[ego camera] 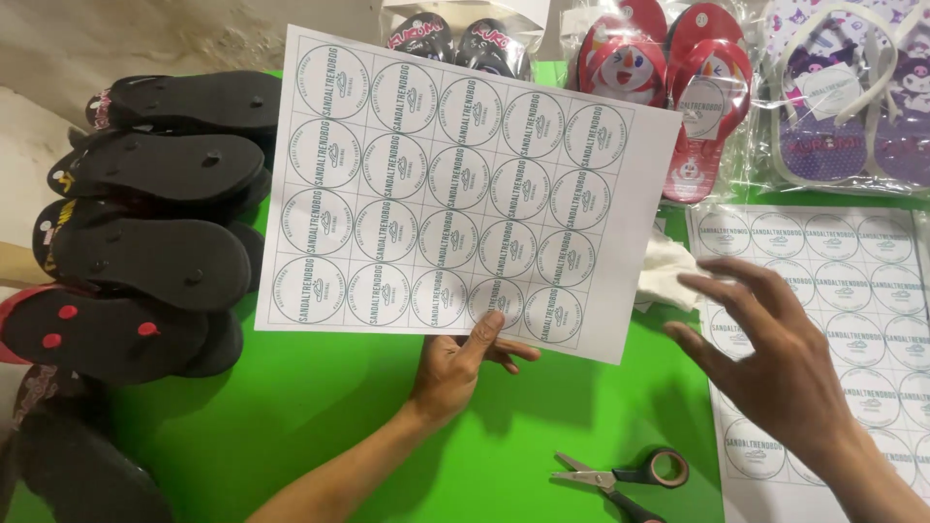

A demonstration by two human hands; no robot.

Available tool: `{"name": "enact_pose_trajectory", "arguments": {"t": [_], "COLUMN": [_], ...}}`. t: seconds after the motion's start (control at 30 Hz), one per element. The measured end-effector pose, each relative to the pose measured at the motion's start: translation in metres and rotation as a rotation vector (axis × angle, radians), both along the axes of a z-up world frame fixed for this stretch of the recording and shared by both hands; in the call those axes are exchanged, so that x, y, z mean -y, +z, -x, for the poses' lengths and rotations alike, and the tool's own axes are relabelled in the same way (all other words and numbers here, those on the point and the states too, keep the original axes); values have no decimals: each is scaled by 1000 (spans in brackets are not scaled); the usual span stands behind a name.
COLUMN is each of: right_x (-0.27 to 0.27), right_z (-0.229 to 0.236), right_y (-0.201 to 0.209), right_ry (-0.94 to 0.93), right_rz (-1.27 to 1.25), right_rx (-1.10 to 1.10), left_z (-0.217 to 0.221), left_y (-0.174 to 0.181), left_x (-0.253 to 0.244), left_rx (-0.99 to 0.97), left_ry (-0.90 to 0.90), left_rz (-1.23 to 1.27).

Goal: The person uses scissors to cut out circular stickers from a printed sheet on a green table. The person holds the sheet with one hand and cuts along the printed lines with the other, separating individual stickers. Several packaged flip-flops are visible in the background.

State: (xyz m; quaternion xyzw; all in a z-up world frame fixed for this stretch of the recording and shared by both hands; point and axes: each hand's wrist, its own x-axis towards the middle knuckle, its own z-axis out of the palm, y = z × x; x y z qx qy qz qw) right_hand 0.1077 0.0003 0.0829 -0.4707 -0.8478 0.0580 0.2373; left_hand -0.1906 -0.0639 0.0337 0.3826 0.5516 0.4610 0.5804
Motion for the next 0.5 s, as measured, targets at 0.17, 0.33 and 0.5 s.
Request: {"name": "enact_pose_trajectory", "arguments": {"t": [0.17,0.33,0.5], "right_x": [59,100,105], "right_z": [-38,-49,-70], "right_y": [-35,-79,-107], "right_ry": [244,473,484], "right_rz": [300,417,350], "right_rx": [58,147,486], "left_z": [-3,-5,-6], "left_y": [-9,-14,-6], "left_x": [-3,-2,-1], "left_rx": [-3,-15,-20], "left_ry": [-23,-18,21], "left_rz": [-73,-8,0]}}
